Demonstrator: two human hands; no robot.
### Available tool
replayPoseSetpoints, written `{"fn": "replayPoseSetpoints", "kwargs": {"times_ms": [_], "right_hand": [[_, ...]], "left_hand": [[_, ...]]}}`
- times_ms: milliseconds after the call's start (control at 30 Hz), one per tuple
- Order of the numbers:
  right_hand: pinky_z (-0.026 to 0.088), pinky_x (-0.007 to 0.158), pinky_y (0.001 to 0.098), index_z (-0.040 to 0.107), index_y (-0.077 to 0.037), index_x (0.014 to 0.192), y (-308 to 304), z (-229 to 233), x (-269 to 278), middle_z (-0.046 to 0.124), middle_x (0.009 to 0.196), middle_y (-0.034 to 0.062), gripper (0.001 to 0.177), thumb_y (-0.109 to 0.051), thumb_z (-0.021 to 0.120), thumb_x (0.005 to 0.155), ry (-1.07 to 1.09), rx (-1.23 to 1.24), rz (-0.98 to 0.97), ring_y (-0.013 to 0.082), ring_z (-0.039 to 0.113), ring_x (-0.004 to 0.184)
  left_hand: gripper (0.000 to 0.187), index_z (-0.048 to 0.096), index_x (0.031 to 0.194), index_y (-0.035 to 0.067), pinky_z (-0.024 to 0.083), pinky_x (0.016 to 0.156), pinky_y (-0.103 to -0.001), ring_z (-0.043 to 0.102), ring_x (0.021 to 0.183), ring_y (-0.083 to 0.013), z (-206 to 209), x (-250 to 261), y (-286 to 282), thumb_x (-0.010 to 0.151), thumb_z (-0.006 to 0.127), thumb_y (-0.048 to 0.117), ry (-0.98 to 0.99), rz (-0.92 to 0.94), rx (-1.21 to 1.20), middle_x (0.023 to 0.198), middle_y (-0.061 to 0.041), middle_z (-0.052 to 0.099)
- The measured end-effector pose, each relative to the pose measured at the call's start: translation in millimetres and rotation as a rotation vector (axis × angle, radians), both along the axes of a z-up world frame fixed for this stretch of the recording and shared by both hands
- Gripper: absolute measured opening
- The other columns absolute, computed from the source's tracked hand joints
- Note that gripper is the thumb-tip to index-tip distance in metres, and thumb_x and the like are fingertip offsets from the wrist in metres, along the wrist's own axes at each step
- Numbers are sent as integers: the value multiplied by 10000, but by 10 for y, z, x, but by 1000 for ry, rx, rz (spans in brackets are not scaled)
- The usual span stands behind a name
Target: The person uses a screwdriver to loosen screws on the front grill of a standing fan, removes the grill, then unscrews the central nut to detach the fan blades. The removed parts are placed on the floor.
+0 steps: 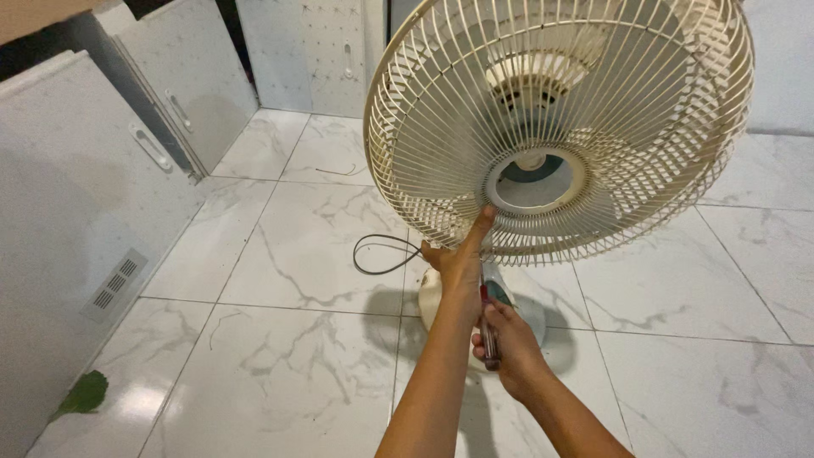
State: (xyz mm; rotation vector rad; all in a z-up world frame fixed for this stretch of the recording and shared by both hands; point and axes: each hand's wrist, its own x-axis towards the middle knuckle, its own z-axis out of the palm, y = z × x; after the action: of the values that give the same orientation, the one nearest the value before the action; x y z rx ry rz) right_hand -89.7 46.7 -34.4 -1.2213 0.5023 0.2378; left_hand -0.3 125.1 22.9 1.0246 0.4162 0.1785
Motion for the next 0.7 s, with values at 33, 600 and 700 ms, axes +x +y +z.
{"fn": "replayPoseSetpoints", "kwargs": {"times_ms": [33,600,700], "right_hand": [[466,512,309,539,-78,1290,-10,21,6,596,896,70,327,-259,458,1030,-14,19,3,160,547,647],[312,396,203,639,-111,1072,14,218,294,621,747,9,163,-198,505,1042,103,394,-169,90,487,501],[329,403,240,637,-84,1061,21,156,237,605,733,15,204,-240,508,1031,61,366,-106,118,478,495]], "left_hand": [[1447,124,1522,-20,377,1172,-380,453,1374,-319,54,-16,6,462,949,517,-34,5,15,1488,-216,366],[1297,257,1473,-11,391,1146,-383,510,1327,-309,377,-232,20,469,963,411,-5,62,-7,1435,-191,452],[1263,261,1456,-18,404,1135,-373,537,1305,-301,392,-246,7,484,966,375,-32,74,-32,1405,-190,496]]}}
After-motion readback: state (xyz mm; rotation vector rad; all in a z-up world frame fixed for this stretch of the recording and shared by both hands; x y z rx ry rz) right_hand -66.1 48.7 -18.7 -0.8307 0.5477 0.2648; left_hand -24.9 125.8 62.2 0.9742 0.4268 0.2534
